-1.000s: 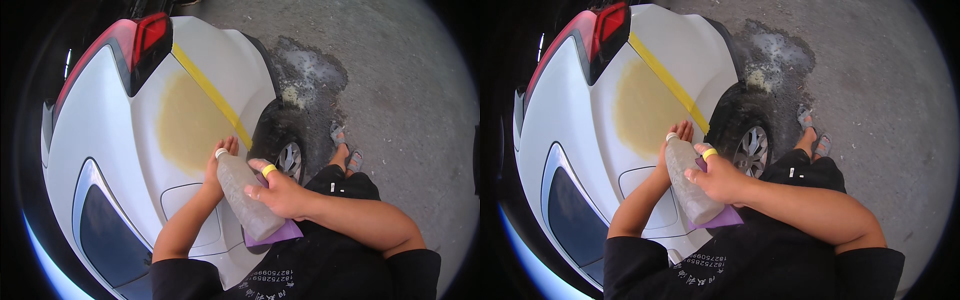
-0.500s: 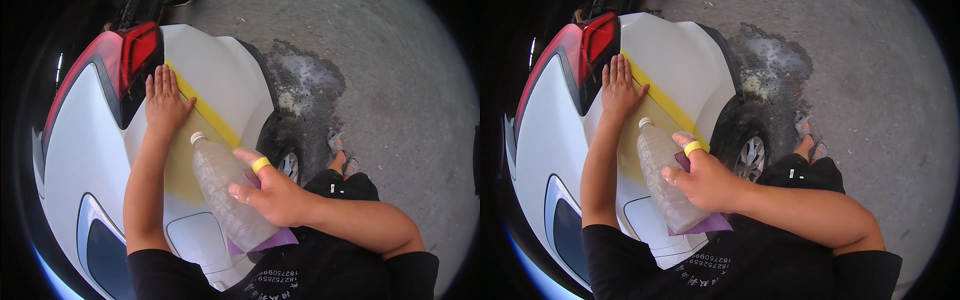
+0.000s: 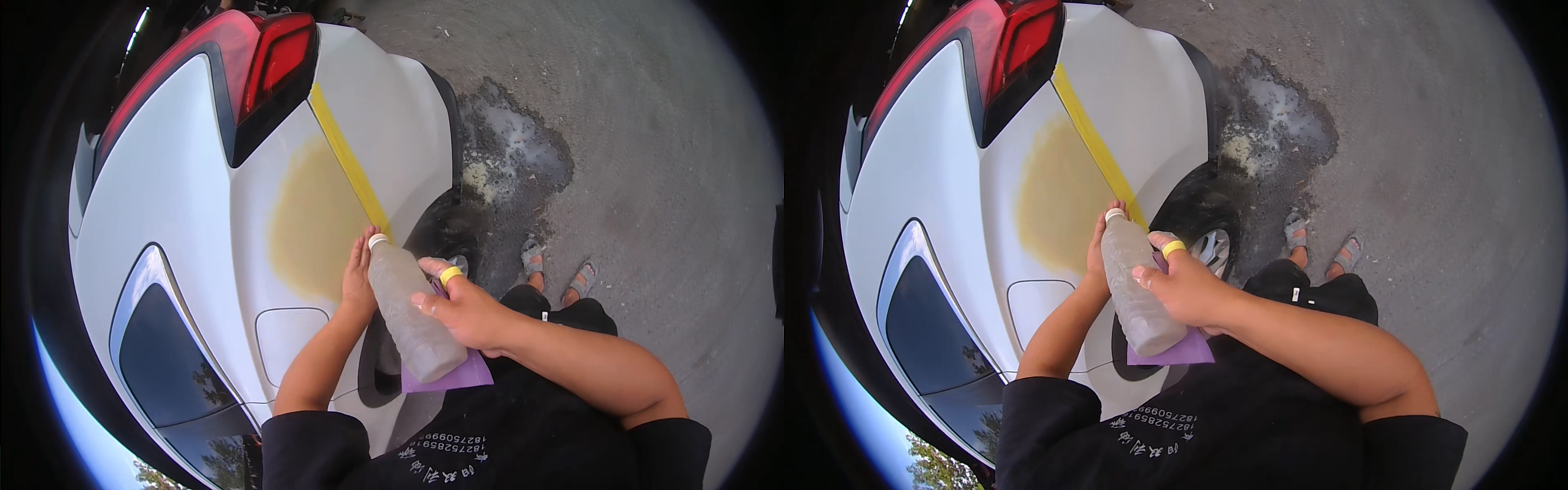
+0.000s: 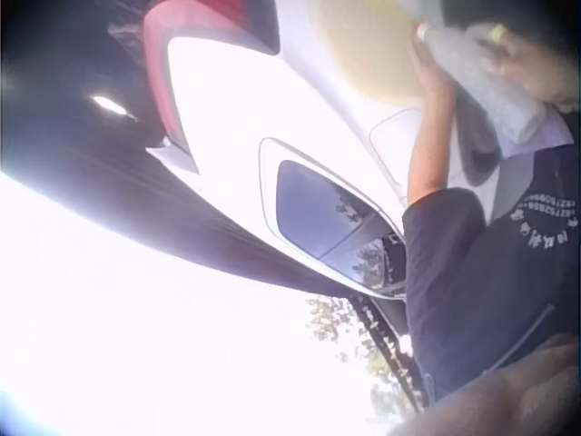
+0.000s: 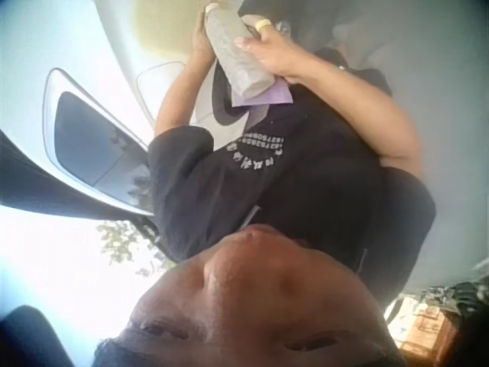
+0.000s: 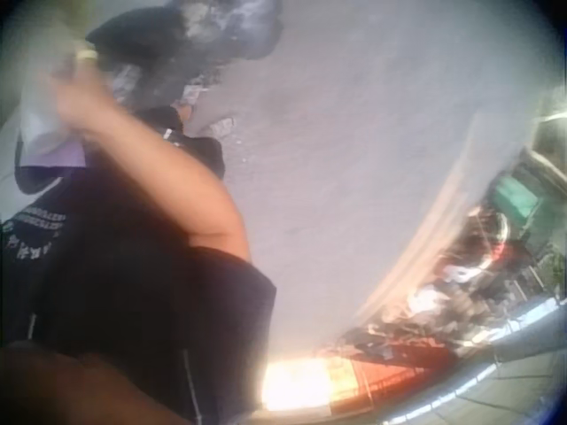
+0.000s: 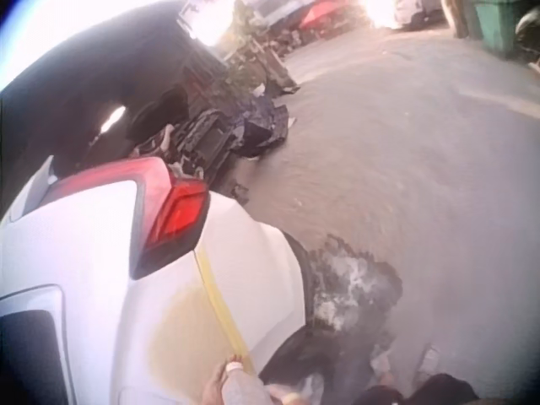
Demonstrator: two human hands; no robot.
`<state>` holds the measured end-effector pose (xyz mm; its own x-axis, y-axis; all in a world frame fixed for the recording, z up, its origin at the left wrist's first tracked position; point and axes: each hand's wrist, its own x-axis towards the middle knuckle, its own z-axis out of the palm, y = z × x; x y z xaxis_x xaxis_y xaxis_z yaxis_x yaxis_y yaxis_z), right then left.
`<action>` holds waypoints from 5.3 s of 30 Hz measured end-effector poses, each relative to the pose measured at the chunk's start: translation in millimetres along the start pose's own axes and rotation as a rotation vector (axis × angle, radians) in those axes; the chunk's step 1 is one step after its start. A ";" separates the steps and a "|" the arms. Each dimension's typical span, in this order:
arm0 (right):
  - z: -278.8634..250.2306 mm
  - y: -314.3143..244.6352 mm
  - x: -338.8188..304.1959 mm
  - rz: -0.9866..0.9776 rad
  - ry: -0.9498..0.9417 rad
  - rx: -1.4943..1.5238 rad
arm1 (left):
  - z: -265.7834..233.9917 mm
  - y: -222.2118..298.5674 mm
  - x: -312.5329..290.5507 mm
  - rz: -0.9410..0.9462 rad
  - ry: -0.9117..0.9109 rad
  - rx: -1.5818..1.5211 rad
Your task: The person pours liquid from a plastic bottle onto the rear quarter panel of a white car and rubs the area with a purple sponge. The person briefly walks away to rinse the sponge in a bucket, then returns to continue rubbing the same panel.
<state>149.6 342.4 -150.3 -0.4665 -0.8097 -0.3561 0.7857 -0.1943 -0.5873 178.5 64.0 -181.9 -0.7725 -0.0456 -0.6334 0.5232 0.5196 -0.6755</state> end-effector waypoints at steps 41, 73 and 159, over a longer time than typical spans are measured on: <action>-11.1 -451.0 202.9 0.080 -1.259 -2.030 | -44.7 -35.6 146.7 -2.926 0.915 -0.655; 183.2 -336.8 224.6 -0.182 -1.665 -2.238 | -43.0 -18.1 133.6 -2.999 0.874 -0.506; 182.8 -405.7 231.5 -0.135 -1.508 -2.111 | -104.5 -126.5 138.0 -2.823 0.759 -0.734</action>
<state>-202.8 132.6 138.5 0.6479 -0.6741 -0.3545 -0.7501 -0.4837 -0.4511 -31.9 81.1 -144.4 0.7005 -0.4462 0.5570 -0.6309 -0.0223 0.7756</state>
